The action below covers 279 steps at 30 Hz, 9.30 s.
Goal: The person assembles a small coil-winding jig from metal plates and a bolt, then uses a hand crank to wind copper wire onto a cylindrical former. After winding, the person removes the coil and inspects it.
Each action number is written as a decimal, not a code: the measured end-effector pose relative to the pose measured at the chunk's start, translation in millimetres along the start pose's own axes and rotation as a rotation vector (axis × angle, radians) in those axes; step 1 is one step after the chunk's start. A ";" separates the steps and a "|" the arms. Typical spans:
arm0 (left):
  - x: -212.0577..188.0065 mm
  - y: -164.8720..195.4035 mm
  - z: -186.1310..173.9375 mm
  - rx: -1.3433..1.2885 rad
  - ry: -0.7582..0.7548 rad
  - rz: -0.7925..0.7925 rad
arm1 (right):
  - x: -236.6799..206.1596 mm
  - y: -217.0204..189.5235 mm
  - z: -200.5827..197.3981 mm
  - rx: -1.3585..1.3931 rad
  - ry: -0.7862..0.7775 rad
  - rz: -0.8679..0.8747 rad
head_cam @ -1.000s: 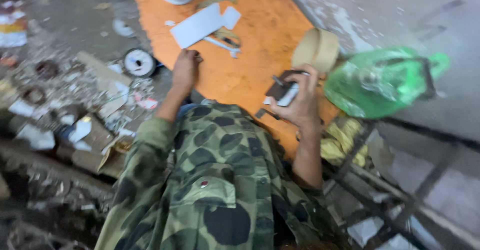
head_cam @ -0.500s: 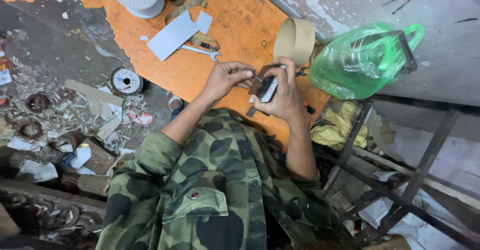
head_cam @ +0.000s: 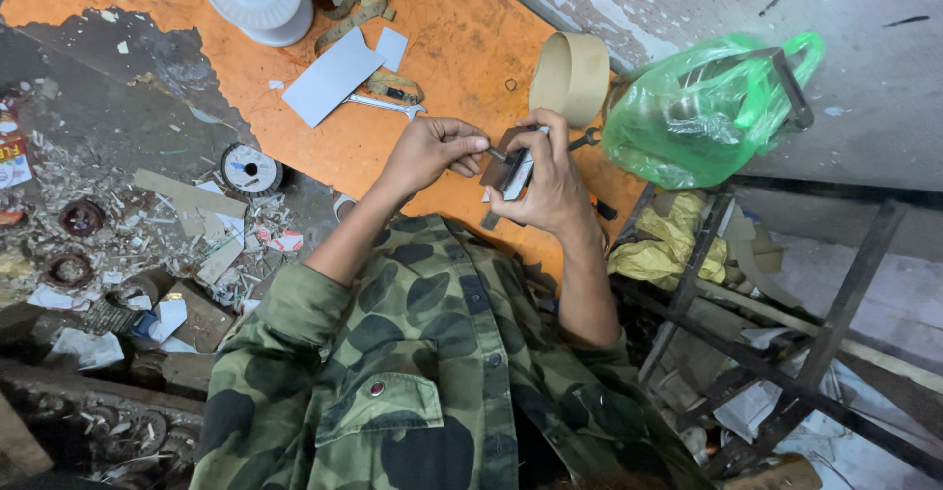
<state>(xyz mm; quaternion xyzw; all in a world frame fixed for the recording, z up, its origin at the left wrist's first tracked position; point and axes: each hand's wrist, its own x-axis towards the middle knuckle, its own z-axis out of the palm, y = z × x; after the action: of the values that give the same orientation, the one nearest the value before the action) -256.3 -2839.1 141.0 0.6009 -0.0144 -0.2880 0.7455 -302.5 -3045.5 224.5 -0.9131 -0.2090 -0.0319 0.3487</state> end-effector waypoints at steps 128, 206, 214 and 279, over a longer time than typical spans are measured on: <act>17.3 -17.6 6.0 0.086 0.057 0.380 | 16.7 -16.1 24.3 -0.102 0.094 -0.088; 2.8 -6.0 13.5 0.770 -0.186 0.612 | -7.5 -0.8 -14.1 -0.065 0.008 0.023; -9.4 -51.7 52.5 -0.384 -0.034 0.160 | -41.2 -4.1 -23.3 -0.370 0.035 0.205; -71.8 -97.2 36.5 -0.556 0.255 -0.098 | -269.4 104.3 198.2 2.053 0.540 0.600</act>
<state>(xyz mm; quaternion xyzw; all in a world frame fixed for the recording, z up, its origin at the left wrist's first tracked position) -369.6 -2850.4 86.5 0.4050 0.1875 -0.2389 0.8624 -523.1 -3083.2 -45.1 -0.1656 0.1770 0.0444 0.9692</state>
